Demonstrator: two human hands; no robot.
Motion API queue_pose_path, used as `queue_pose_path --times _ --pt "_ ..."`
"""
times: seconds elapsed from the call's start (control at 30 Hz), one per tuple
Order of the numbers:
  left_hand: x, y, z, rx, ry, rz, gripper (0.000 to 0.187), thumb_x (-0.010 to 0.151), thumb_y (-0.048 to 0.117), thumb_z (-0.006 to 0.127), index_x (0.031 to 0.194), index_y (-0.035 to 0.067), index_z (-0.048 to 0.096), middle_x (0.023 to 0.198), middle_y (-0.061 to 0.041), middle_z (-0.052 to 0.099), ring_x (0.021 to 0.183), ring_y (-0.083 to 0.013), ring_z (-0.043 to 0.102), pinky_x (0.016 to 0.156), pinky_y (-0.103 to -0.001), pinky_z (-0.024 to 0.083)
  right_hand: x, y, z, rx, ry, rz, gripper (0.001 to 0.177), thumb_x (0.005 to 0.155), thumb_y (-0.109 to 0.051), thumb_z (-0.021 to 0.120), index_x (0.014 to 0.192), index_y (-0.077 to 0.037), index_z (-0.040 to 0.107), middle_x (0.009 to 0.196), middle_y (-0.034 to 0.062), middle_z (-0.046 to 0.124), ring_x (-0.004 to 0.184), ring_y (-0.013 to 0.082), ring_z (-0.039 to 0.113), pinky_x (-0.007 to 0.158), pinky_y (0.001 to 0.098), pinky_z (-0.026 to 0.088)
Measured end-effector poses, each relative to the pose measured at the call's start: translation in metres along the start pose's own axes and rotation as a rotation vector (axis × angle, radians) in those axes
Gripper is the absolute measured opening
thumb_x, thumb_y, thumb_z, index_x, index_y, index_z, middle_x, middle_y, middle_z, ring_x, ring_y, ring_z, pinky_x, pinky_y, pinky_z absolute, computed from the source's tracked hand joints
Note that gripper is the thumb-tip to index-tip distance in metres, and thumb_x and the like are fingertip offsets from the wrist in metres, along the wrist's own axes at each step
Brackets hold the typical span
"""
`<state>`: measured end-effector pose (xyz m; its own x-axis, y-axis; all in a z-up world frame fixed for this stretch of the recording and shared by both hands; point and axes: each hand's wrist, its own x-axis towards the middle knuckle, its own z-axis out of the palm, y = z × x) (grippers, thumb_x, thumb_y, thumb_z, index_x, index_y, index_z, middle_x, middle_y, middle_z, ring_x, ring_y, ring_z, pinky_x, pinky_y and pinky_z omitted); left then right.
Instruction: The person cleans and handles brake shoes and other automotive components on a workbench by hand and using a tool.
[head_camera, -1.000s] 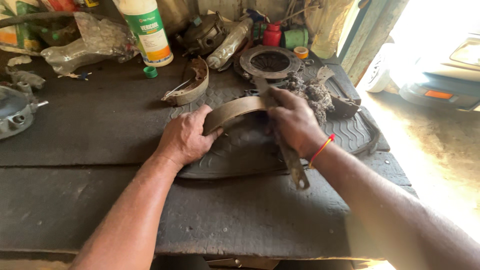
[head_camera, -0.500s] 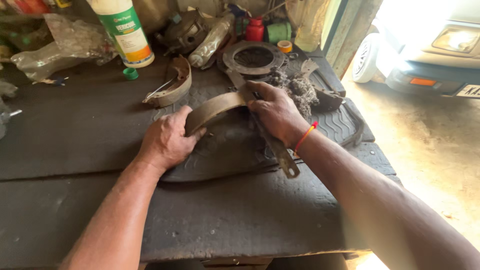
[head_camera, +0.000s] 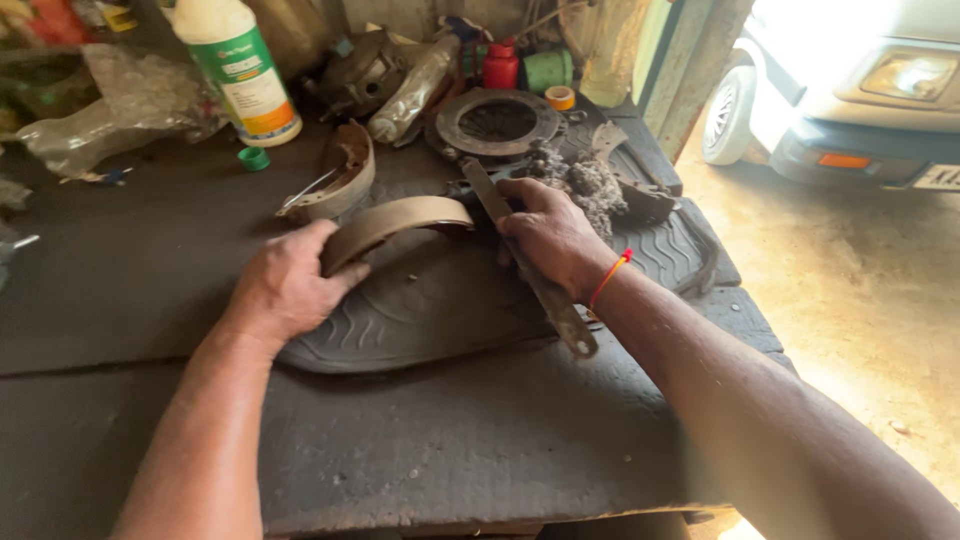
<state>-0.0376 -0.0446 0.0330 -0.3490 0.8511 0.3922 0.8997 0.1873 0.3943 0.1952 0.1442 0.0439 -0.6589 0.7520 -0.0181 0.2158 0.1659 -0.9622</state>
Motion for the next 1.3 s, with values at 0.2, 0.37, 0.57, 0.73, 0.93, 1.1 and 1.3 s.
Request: queue_pose_path --times 0.2,0.37,0.57,0.73,0.93,1.1,1.3 --pt "0.001 0.013 0.005 -0.131 0.134 0.052 0.047 0.08 0.024 0.081 0.119 0.008 0.062 0.104 -0.018 0.074 0.096 -0.0372 0.071 0.08 -0.046 0.056 -0.003 0.0 0.0 -0.2 0.041 -0.19 0.059 0.083 -0.008 0.063 0.141 -0.009 0.055 0.098 0.0149 0.075 0.081 0.0269 0.07 0.071 0.0405 0.057" --pt "0.0 0.012 0.01 -0.121 0.108 0.077 0.04 0.086 0.024 0.079 0.119 0.01 0.062 0.103 -0.016 0.075 0.097 -0.0372 0.072 0.08 -0.047 0.056 -0.025 -0.009 0.01 -0.644 0.104 -0.516 0.059 0.085 -0.015 0.059 0.143 -0.012 0.054 0.104 0.0244 0.072 0.099 0.0437 0.068 0.089 0.0518 0.053" --pt "0.003 0.013 0.01 -0.168 0.111 0.109 0.038 0.087 0.023 0.077 0.12 0.01 0.061 0.104 -0.017 0.074 0.098 -0.0384 0.071 0.079 -0.047 0.056 -0.036 -0.025 0.02 -0.782 0.144 -0.679 0.069 0.076 -0.013 0.062 0.144 -0.006 0.052 0.111 0.0242 0.072 0.09 0.0451 0.068 0.082 0.0544 0.052" --pt "-0.001 0.011 0.008 -0.189 0.096 0.097 0.036 0.088 0.023 0.076 0.118 0.011 0.061 0.103 -0.017 0.075 0.098 -0.038 0.071 0.079 -0.048 0.056 -0.04 -0.029 0.012 -0.841 0.102 -0.543 0.062 0.08 -0.017 0.064 0.141 -0.012 0.057 0.1 0.023 0.073 0.091 0.043 0.069 0.083 0.0529 0.054" --pt "0.003 0.007 0.013 -0.167 0.131 0.148 0.037 0.088 0.023 0.076 0.118 0.009 0.06 0.102 -0.019 0.073 0.097 -0.0414 0.069 0.078 -0.05 0.055 -0.041 -0.032 0.013 -0.896 0.061 -0.529 0.065 0.078 -0.016 0.064 0.143 -0.011 0.056 0.092 0.0248 0.072 0.087 0.0437 0.068 0.079 0.0537 0.053" --pt "0.004 0.003 0.015 -0.091 0.137 0.13 0.039 0.087 0.024 0.078 0.117 0.008 0.06 0.1 -0.021 0.073 0.096 -0.0436 0.068 0.078 -0.051 0.054 -0.034 -0.035 0.011 -0.886 0.033 -0.519 0.061 0.081 -0.018 0.063 0.141 -0.013 0.058 0.096 0.0235 0.073 0.089 0.0423 0.069 0.082 0.0519 0.054" --pt "0.006 0.009 0.016 -0.161 0.121 0.133 0.034 0.087 0.024 0.077 0.114 0.01 0.06 0.101 -0.018 0.075 0.098 -0.0398 0.071 0.079 -0.049 0.056 -0.04 -0.034 0.003 -0.935 0.055 -0.559 0.065 0.076 -0.016 0.064 0.14 -0.013 0.059 0.102 0.0232 0.073 0.092 0.0426 0.069 0.083 0.0517 0.054"
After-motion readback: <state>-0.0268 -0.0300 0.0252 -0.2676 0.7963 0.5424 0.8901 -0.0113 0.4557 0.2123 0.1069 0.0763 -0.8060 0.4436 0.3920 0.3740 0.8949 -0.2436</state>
